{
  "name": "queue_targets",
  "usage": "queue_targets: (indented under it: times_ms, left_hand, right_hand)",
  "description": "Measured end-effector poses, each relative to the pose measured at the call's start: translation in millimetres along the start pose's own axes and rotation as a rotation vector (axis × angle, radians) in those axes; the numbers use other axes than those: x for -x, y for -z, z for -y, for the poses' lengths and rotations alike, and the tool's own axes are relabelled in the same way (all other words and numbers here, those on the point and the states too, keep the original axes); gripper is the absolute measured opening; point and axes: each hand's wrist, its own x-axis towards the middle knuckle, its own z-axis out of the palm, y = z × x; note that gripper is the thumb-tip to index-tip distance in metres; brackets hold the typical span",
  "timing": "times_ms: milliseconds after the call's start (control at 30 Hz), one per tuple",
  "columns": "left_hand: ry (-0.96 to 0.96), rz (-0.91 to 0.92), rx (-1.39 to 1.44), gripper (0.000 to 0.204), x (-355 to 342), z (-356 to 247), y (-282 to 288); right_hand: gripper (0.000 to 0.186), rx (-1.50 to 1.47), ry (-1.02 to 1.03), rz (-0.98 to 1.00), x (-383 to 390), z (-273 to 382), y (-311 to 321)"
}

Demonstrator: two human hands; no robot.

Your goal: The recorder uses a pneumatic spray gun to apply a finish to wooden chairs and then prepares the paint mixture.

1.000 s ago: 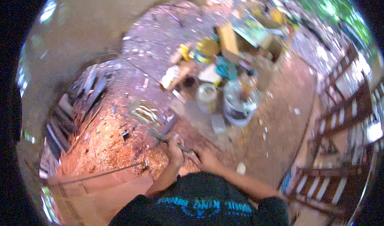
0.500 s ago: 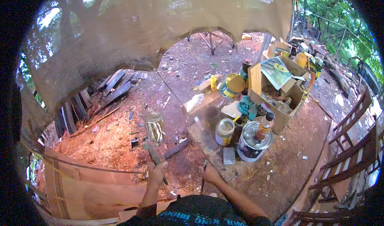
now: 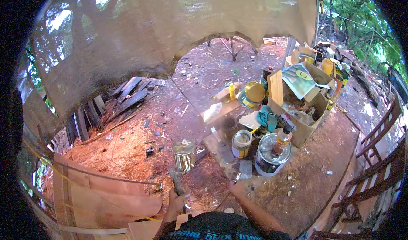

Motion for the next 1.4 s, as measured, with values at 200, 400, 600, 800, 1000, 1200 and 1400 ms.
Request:
queue_targets:
  times_ms: [200,400,600,800,1000,1200,1400]
  left_hand:
    - [0.038,0.081,0.155,0.013,14.6,15.4,-10.3]
    - [0.045,0.194,-0.195,0.019,26.3,18.7,-33.2]
    - [-0.02,0.558,-0.325,0.035,40.6,-14.1,-80.0]
    - [0.059,0.711,-0.153,0.031,43.2,-16.6,-111.4]
    - [0.177,0.69,-0.212,0.039,49.7,-31.0,-122.7]
    - [-0.196,0.502,-0.455,0.023,47.5,-46.4,-153.2]
    - [-0.169,0.472,-0.277,0.015,48.0,-7.8,-152.9]
  right_hand:
    - [0.053,0.263,-0.041,0.149,26.6,11.8,56.1]
    - [0.045,0.345,0.192,0.182,54.2,36.3,110.7]
    - [0.036,-0.31,0.74,-0.248,133.1,135.2,234.8]
    - [0.049,0.068,0.853,-0.345,150.2,149.6,267.4]
    - [0.047,0.102,0.798,-0.444,154.1,149.9,284.2]
    - [0.037,0.107,0.811,-0.604,156.8,136.7,291.4]
    - [0.035,0.127,0.801,-0.57,163.5,133.0,298.5]
